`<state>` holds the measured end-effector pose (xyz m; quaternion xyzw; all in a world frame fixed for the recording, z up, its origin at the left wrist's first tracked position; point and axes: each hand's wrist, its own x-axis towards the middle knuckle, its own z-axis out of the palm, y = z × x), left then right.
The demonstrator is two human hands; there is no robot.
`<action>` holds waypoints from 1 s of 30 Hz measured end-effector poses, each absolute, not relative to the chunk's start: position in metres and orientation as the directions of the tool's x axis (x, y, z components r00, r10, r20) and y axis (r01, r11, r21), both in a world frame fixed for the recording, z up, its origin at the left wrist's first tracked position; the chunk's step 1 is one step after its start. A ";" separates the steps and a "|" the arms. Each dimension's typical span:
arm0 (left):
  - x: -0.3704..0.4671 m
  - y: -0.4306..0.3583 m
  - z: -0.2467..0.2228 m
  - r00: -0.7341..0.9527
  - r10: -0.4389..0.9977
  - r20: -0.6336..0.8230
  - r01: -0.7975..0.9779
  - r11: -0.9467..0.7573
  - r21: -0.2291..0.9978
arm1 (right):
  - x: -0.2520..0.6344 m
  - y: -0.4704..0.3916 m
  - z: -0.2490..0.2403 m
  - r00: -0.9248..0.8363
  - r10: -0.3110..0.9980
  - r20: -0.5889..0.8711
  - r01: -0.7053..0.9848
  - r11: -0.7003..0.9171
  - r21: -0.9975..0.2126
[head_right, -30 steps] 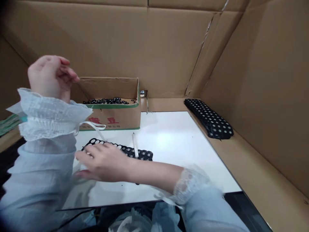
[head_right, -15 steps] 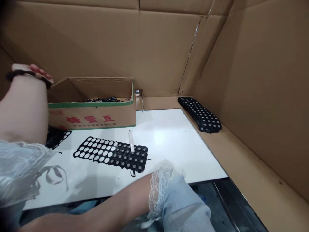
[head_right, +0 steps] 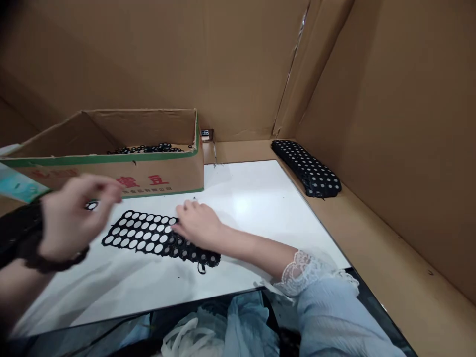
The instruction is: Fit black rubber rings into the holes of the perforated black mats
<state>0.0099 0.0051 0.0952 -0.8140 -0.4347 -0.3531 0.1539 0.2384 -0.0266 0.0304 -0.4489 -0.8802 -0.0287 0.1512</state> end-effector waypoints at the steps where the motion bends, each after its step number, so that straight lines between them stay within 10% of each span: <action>1: 0.023 -0.005 0.079 0.462 0.577 0.674 0.797 -0.603 -0.031 | 0.244 -0.019 0.024 -0.477 0.838 0.266 0.854 0.513 -0.085; 11: 0.035 0.008 0.002 0.569 0.797 0.204 0.813 -0.583 0.010 | 0.263 -0.005 -0.003 -0.515 0.855 0.055 0.817 0.510 -0.269; 17: 0.031 0.009 0.001 0.594 0.792 0.140 0.803 -0.595 -0.043 | 0.273 -0.001 -0.010 -0.440 0.870 0.222 0.587 0.465 -0.663; 30: 0.037 0.008 -0.005 0.537 0.829 0.154 0.832 -0.551 0.067 | 0.265 -0.009 -0.007 -0.320 0.913 0.253 0.370 0.366 -0.854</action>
